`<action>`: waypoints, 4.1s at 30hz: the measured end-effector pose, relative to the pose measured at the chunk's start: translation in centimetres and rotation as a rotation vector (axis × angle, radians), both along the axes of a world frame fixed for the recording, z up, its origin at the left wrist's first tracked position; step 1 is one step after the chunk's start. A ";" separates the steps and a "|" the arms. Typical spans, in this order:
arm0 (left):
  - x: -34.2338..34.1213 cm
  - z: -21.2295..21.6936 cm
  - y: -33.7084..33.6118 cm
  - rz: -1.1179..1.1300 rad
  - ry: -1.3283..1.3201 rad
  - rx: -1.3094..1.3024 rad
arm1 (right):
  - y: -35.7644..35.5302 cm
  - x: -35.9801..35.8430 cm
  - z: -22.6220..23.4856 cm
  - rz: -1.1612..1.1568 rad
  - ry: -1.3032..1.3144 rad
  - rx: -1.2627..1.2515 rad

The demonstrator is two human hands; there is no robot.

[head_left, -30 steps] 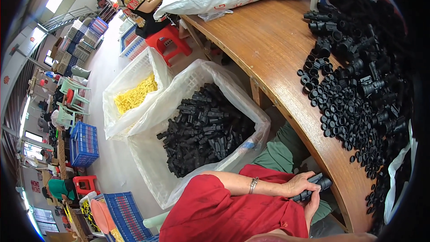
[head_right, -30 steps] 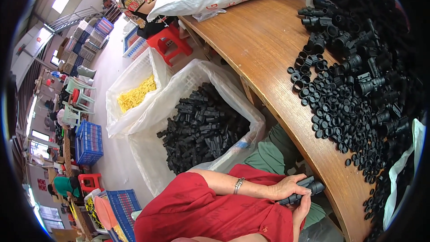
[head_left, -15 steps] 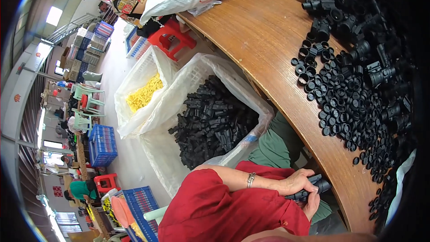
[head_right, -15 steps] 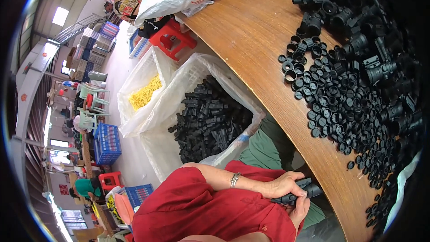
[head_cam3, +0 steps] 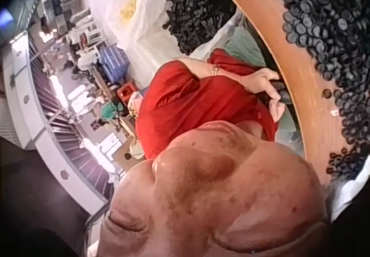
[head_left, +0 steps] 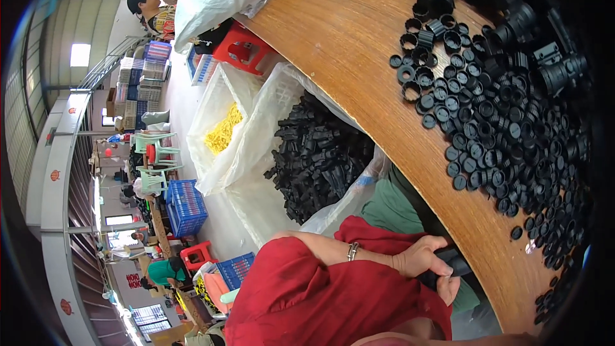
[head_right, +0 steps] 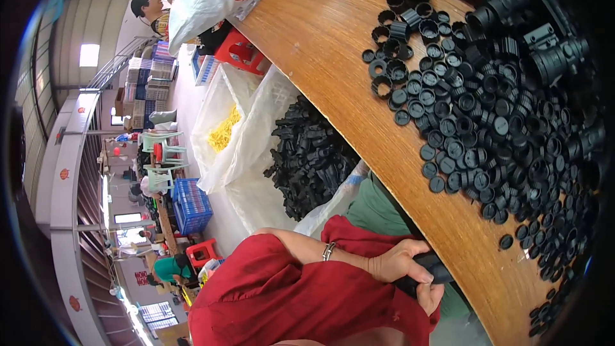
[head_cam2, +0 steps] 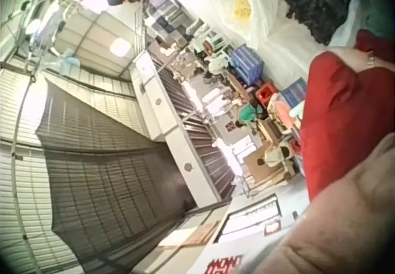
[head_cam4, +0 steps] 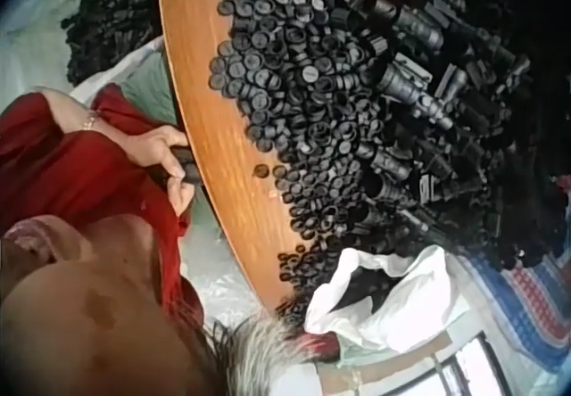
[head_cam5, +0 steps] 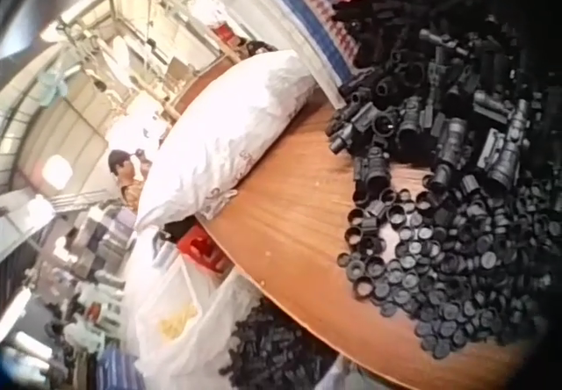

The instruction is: The person assembles plastic scopes by attaching caps and rings to the scope bodies by hand.

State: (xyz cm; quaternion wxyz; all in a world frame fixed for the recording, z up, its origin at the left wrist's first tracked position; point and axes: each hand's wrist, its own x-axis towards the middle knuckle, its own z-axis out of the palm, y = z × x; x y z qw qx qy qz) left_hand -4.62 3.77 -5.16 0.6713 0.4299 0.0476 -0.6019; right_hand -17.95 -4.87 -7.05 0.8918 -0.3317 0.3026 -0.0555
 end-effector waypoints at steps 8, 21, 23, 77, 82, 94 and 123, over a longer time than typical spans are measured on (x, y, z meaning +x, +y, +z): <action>0.8 -0.1 0.3 -0.086 -0.175 0.165 | -0.8 -1.2 -0.9 0.237 0.219 -0.265; 0.7 2.0 -0.5 -0.148 -0.144 0.147 | 0.2 0.0 2.3 0.063 0.189 -0.160; 0.0 1.3 -0.8 -0.098 -0.121 0.108 | 0.6 -1.1 0.9 0.024 0.181 -0.244; 0.4 0.7 -1.7 -0.103 -0.384 -0.006 | -3.0 0.3 1.7 0.105 0.020 -0.185; 2.5 2.5 -0.5 0.021 -0.256 -0.159 | -3.3 2.7 5.9 0.210 -0.037 -0.569; 7.9 6.3 2.7 0.320 0.076 -0.351 | -4.0 10.3 10.8 0.006 -0.266 -1.048; 13.0 -3.2 10.8 0.307 -0.195 0.174 | -6.1 7.5 7.3 0.091 -0.254 -0.709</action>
